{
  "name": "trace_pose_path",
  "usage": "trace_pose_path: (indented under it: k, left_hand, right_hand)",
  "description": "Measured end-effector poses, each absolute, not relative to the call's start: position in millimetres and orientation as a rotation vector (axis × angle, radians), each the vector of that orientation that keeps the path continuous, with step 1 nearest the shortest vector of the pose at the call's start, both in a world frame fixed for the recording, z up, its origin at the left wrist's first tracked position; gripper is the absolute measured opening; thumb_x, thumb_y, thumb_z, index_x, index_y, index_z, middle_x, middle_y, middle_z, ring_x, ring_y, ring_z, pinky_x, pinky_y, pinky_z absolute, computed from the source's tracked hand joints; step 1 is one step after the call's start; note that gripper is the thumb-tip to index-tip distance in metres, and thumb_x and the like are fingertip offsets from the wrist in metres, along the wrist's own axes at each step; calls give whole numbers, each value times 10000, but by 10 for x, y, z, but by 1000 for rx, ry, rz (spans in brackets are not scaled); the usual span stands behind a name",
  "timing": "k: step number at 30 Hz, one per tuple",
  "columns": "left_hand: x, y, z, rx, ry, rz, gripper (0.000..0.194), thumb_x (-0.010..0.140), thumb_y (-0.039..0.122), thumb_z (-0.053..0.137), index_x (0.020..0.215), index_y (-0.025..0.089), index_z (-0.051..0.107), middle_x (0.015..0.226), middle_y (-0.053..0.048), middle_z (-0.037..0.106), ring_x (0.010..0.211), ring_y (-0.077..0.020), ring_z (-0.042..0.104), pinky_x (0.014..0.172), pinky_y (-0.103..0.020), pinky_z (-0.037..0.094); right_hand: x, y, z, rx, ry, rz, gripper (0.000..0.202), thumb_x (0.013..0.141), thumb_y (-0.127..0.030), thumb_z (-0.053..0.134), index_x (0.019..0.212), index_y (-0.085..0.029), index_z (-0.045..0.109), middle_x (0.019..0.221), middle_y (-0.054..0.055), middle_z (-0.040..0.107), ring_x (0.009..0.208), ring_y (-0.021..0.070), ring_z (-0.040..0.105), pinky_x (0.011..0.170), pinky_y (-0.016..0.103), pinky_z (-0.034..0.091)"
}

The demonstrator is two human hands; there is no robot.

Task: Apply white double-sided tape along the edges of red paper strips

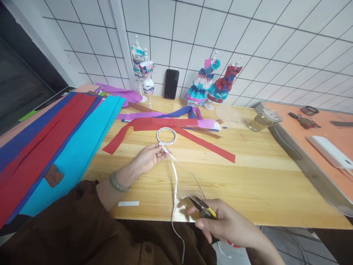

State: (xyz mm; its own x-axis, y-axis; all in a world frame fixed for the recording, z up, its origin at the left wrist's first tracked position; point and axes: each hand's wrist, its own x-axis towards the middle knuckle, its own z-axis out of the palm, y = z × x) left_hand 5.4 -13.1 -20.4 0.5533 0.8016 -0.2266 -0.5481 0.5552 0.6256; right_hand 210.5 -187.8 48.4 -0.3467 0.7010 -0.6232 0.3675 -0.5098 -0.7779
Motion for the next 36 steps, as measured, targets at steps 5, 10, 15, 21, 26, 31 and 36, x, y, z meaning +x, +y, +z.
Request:
trace_pose_path:
  k: [5, 10, 15, 21, 26, 31, 36]
  left_hand:
    - [63, -133, -194, 543, 566, 835, 48, 799, 70, 484, 777, 104, 507, 740, -80, 626, 804, -186, 642, 847, -353, 472]
    - [62, -133, -178, 540, 579, 826, 41, 806, 75, 478, 794, 103, 505, 763, -97, 633, 793, -183, 645, 829, -341, 484]
    - [70, -155, -165, 560, 642, 818, 52, 825, 94, 459, 781, 108, 484, 735, -106, 633, 780, -193, 649, 803, -359, 494]
    - [91, -169, -186, 615, 704, 808, 49, 829, 132, 470, 784, 121, 457, 777, -135, 643, 761, -197, 655, 771, -366, 502]
    - [95, -163, -218, 655, 710, 821, 23, 824, 129, 469, 805, 123, 457, 795, -132, 646, 766, -193, 652, 741, -348, 509]
    - [110, -168, -224, 664, 740, 840, 24, 814, 138, 493, 820, 120, 477, 788, -124, 640, 749, -191, 647, 709, -346, 515]
    - [117, -172, -221, 665, 755, 849, 52, 799, 164, 526, 791, 119, 501, 768, -87, 610, 694, -157, 629, 699, -345, 519]
  right_hand:
    - [2134, -1662, 357, -1942, -1460, 1183, 337, 755, -426, 570, 972, -173, 620, 714, 37, 643, 618, 149, 573, 556, 256, 439]
    - [2026, -1198, 125, -1830, -1583, 832, 307, 721, -397, 593, 927, -174, 638, 972, 81, 657, 881, 237, 598, 794, 370, 444]
    - [2128, -956, -26, -1854, -1573, 868, 371, 713, -432, 592, 939, -140, 630, 784, 63, 661, 703, 192, 608, 650, 325, 476]
    - [2258, -944, 49, -1769, -1408, 1157, 506, 650, -477, 656, 1007, -123, 597, 767, 71, 661, 628, 170, 604, 575, 308, 492]
    - [2381, -1003, 54, -1766, -1344, 1142, 507, 681, -485, 633, 1017, -107, 594, 647, 60, 648, 656, 193, 609, 676, 343, 478]
    - [2448, -1087, 110, -1940, -1216, 801, 452, 749, -546, 518, 893, -130, 619, 596, 26, 563, 504, 127, 500, 481, 250, 394]
    - [2048, -1219, 336, -1833, -1448, 856, 412, 858, -500, 353, 989, -170, 560, 601, -7, 436, 533, 120, 430, 497, 234, 365]
